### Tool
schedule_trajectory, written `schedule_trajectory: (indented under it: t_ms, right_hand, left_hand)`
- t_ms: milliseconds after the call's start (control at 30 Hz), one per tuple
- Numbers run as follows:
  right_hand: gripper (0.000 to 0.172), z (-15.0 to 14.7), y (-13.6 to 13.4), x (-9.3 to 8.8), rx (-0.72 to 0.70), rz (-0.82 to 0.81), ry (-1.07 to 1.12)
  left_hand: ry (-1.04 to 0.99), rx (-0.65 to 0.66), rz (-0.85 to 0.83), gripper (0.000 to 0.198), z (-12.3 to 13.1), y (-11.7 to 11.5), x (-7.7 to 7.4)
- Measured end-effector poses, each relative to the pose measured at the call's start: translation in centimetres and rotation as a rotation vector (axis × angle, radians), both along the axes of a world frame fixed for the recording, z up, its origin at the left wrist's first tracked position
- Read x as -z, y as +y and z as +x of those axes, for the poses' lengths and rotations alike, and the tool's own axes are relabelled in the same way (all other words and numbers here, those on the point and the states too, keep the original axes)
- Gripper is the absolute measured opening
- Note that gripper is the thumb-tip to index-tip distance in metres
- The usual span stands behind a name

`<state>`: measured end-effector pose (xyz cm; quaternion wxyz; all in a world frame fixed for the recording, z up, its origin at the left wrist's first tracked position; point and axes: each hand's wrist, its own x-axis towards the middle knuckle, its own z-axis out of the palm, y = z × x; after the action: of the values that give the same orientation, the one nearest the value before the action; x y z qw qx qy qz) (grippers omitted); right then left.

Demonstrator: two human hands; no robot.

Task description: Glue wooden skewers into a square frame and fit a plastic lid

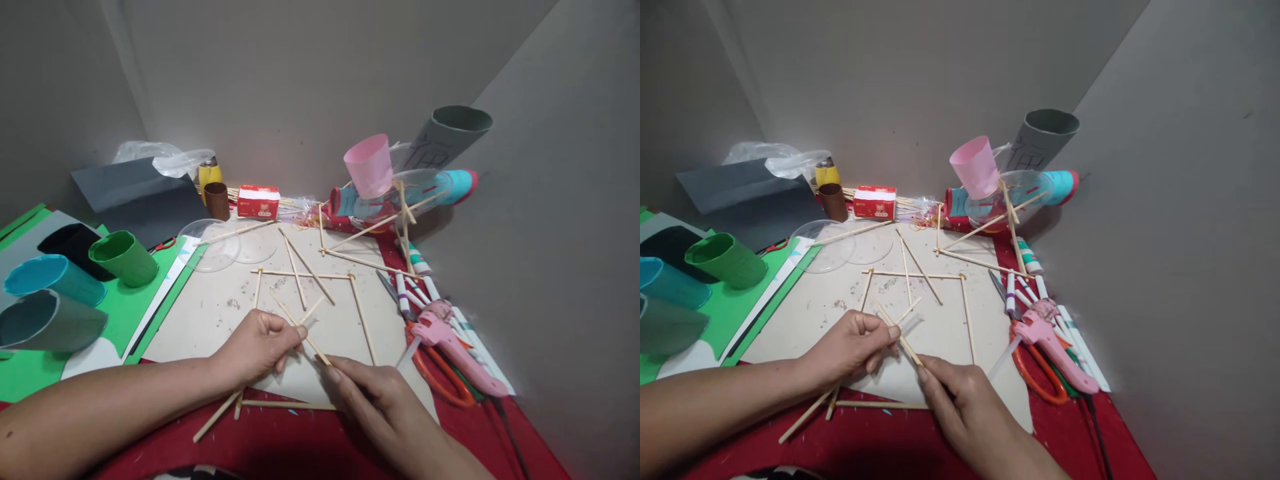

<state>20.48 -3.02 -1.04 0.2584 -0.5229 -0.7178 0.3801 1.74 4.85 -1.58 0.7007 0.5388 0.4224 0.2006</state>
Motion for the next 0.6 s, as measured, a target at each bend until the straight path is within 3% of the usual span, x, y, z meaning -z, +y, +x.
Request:
schedule_trajectory:
  t_ms: [600]
  right_hand:
    - [0.034,0.04,-0.08,0.33,-0.006,0.030,-0.014]
  left_hand:
    - [-0.002,-0.015,0.026,0.044,-0.13,-0.09,-0.11]
